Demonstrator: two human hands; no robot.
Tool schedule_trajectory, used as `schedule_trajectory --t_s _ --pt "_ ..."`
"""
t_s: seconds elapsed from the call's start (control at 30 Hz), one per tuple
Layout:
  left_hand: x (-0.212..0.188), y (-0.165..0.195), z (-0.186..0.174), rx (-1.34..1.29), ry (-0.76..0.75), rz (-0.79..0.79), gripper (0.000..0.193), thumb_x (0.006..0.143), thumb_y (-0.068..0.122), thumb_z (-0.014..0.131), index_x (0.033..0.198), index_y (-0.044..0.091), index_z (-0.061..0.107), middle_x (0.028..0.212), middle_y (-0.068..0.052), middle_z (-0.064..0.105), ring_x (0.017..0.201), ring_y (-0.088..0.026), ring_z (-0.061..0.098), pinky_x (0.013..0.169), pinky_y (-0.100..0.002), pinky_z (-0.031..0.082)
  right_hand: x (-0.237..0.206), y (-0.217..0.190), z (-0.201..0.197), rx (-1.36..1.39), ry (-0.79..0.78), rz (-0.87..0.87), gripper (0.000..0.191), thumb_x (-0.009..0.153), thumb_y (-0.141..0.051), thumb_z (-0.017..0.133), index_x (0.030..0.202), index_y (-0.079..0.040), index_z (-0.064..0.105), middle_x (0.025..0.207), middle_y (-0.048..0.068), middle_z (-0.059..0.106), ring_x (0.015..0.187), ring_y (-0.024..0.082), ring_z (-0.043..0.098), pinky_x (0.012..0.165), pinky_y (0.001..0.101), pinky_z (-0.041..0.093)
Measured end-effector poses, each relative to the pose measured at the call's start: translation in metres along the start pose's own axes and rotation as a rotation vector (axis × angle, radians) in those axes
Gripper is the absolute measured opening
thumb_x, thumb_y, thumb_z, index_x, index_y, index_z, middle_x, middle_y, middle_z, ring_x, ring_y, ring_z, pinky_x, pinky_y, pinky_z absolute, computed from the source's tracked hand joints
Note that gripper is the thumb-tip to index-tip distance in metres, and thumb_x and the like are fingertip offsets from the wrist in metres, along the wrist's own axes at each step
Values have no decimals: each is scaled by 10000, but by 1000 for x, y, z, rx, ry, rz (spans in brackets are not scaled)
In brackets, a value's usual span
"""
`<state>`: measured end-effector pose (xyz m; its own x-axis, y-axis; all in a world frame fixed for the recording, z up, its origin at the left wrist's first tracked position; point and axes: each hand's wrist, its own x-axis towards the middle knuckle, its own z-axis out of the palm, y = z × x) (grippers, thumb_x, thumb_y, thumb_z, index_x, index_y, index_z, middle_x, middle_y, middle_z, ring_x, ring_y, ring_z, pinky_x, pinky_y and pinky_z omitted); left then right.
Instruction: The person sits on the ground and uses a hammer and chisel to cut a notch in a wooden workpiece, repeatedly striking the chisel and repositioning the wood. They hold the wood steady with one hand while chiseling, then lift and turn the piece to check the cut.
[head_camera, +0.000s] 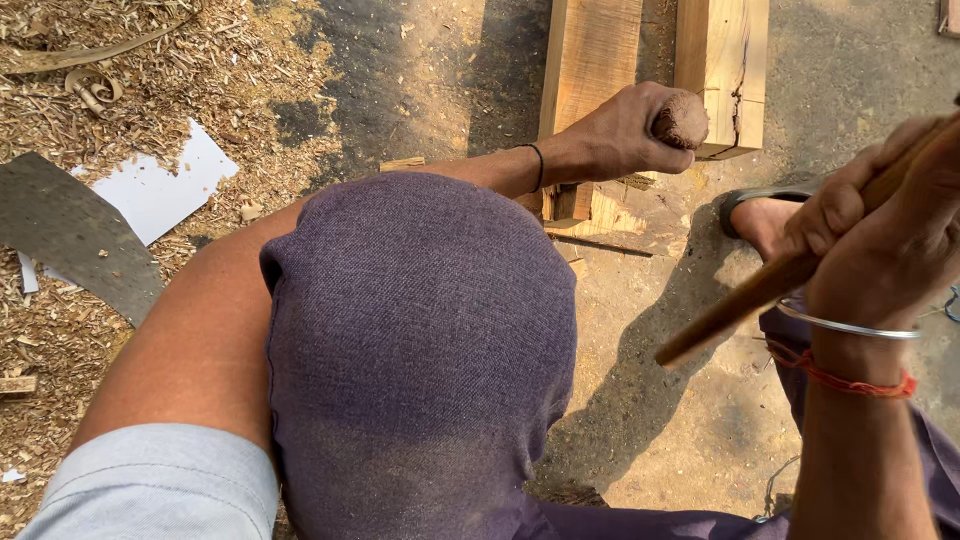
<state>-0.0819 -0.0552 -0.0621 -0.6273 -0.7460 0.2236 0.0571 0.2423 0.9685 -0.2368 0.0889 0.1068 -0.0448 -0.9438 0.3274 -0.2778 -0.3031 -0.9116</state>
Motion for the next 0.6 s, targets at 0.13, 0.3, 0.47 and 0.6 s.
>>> schedule_trajectory --t_s 0.13,0.3,0.47,0.6 --pt "0 -8 0 -17 28 32 221 836 147 781 796 113 566 754 39 580 692 -96 591 654 -307 542 -3 31 25 -200 -127 266 478 1144 -476 577 902 -85 447 646 -23 427 507 71 425 412 252 323" --pt "-37 -7 -12 59 118 -89 301 846 362 794 864 128 605 748 18 603 645 -124 628 623 -317 614 -29 49 23 -92 -121 589 391 1042 -367 646 822 -103 460 583 -27 433 451 72 396 383 260 316" --pt "-72 -18 -25 19 350 -156 491 849 558 777 908 101 608 776 -40 605 664 -181 665 612 -362 649 -62 64 14 96 0 251 221 1070 -204 659 949 -70 531 637 8 452 509 102 430 452 280 328" --pt "-56 -18 -26 92 389 34 638 869 596 785 1121 43 591 914 -52 663 790 -176 722 705 -349 654 -74 82 10 203 1 151 274 1140 -180 589 933 -111 424 606 9 439 497 99 437 470 269 371"
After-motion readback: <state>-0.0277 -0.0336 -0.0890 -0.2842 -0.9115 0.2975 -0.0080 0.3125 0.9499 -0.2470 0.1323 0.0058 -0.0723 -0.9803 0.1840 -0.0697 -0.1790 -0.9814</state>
